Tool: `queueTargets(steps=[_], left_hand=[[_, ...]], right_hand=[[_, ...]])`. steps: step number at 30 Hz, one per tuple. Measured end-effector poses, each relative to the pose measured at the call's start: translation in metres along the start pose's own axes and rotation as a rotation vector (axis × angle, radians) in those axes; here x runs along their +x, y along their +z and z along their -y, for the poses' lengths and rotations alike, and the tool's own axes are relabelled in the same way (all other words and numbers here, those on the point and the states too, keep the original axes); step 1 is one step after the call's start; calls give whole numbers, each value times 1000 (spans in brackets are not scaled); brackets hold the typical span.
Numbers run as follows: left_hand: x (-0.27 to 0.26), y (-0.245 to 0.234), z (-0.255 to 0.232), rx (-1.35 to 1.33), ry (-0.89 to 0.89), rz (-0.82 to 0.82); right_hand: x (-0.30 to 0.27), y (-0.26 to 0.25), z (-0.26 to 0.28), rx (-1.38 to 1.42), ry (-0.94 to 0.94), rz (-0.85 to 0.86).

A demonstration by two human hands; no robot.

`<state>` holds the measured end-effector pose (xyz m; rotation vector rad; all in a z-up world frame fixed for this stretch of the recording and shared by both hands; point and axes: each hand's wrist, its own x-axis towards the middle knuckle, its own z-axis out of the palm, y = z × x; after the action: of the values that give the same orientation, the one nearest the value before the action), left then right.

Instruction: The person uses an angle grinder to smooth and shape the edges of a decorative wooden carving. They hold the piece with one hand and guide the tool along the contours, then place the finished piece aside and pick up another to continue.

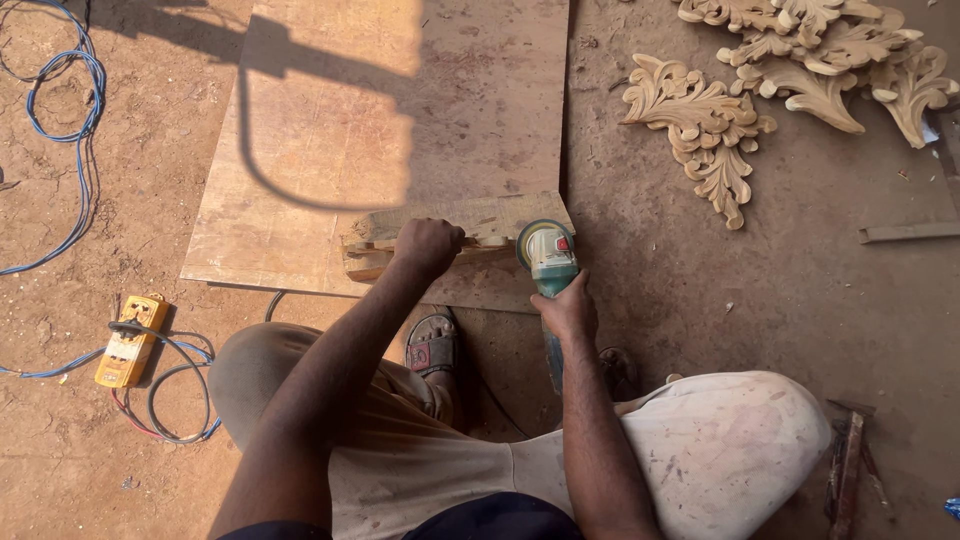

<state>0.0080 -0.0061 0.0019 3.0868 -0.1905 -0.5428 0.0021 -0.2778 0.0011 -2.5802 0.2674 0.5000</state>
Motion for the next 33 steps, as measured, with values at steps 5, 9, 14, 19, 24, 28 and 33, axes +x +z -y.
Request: queueTargets(steps=[5,9,14,19,24,28,33], left_hand=[[-1,0,-1,0,1,12],[0,0,-2,3,8,-13],[-1,-1,-2,0,13,-8],[-2,-3,-5,6,-6,29],[-2,-5,-4,26,-15,72],[-3,-6,-6,45,-4,61],[-6,-7,-5,18,-19,47]], right_hand=[[1,-4,-4,-43,19,-27],[2,-8,-10,-70,53,-51],[6,-13,-17,-90,78,-109],[10,-24,-28,-29,99,-164],[14,-18,-35,300,25,-120],[15,1,-27,563,-59,-15],[14,18,-11,615,-63,113]])
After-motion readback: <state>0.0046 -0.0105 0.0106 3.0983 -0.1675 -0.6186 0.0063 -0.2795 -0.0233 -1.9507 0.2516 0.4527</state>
